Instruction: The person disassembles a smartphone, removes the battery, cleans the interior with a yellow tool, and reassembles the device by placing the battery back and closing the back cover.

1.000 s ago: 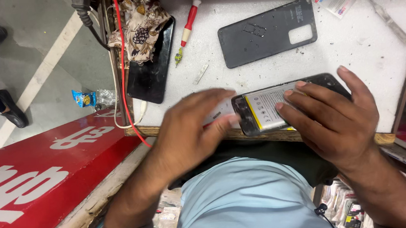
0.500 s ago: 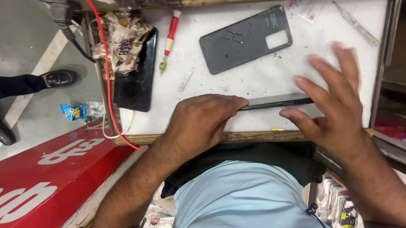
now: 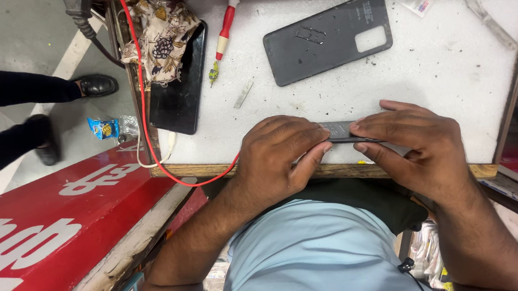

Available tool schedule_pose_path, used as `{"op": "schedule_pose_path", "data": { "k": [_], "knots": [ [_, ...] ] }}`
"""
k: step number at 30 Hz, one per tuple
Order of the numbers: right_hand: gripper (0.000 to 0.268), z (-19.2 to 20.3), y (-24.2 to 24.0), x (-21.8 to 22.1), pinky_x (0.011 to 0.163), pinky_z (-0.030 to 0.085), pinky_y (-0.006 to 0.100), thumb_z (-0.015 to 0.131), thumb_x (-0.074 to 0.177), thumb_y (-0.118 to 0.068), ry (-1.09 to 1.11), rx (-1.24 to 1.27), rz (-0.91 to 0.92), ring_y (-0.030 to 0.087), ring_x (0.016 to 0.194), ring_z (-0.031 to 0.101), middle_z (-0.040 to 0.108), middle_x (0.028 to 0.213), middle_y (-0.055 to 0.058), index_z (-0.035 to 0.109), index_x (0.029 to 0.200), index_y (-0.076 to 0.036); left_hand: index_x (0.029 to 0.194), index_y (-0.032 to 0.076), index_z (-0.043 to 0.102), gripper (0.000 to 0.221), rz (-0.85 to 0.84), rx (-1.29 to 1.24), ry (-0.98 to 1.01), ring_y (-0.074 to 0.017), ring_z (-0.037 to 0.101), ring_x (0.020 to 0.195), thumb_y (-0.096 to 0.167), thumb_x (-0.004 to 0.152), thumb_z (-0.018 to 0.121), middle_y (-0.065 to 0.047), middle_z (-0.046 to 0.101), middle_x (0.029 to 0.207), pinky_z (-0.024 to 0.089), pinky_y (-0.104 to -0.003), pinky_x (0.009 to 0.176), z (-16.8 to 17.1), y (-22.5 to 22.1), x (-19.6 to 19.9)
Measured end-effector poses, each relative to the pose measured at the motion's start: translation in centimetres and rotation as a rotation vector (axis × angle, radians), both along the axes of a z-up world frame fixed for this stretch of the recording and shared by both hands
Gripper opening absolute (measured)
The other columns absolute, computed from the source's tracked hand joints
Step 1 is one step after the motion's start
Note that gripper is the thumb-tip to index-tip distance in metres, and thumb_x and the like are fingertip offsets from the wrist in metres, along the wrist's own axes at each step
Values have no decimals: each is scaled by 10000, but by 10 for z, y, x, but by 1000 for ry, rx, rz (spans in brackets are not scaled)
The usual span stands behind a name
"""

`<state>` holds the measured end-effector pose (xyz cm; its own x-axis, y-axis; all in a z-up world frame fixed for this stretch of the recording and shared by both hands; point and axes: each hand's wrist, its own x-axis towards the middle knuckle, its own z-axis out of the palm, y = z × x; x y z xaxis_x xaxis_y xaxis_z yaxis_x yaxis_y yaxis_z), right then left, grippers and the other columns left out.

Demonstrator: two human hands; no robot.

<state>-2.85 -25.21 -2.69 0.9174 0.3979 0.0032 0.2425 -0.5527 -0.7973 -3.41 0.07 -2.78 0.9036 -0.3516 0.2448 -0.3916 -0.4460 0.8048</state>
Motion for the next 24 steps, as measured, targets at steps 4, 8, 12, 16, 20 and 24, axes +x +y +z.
{"op": "schedule_pose_path", "data": {
  "k": [4, 8, 12, 16, 20, 24],
  "knots": [
    [196, 4, 0, -1, 1156, 520, 498, 820, 861, -171, 24, -7, -26, 179, 1050, 769, 790, 1075, 26, 775, 1047, -128, 1045, 69, 744, 134, 15, 11, 21, -232, 739, 1012, 159, 950, 774, -64, 749, 1029, 578, -396, 942, 4, -3, -1],
    [248, 17, 8, 0, 1146, 515, 480, 820, 844, -184, 63, -42, -60, 174, 1035, 764, 790, 1070, 21, 777, 1082, -131, 1043, 54, 739, 179, 13, 20, 33, -258, 720, 995, 187, 929, 776, -81, 746, 1029, 559, -418, 951, 10, -4, -2],
    [293, 28, 16, 0, 1101, 516, 469, 826, 811, -239, -47, -195, -21, 182, 1016, 743, 780, 1068, 23, 777, 1081, -135, 1032, 69, 728, 165, 11, -6, 88, -239, 730, 1004, 209, 955, 769, -62, 744, 1012, 557, -404, 943, 6, -10, -3],
    [209, 30, 18, -3, 1091, 535, 449, 812, 863, -244, -78, -209, -32, 162, 997, 748, 785, 1044, -5, 777, 1049, -156, 1050, 77, 724, 144, 21, -11, 74, -227, 734, 1031, 202, 982, 747, -50, 739, 1031, 563, -402, 1003, 4, -13, -7],
    [198, 29, 14, -1, 1063, 535, 441, 806, 872, -237, -77, -155, -5, 153, 980, 753, 789, 1037, -8, 776, 1052, -159, 1083, 53, 732, 215, 43, 38, 24, -269, 719, 1038, 222, 953, 762, -80, 746, 1066, 542, -436, 1014, 9, -9, -6],
    [228, 26, 12, 4, 1036, 545, 437, 808, 854, -273, -57, -159, 19, 154, 950, 750, 787, 998, -15, 775, 1051, -162, 1073, 52, 737, 239, 55, 61, 55, -281, 715, 1029, 221, 910, 785, -91, 746, 1060, 539, -435, 991, 14, 4, -4]
  ]
}}
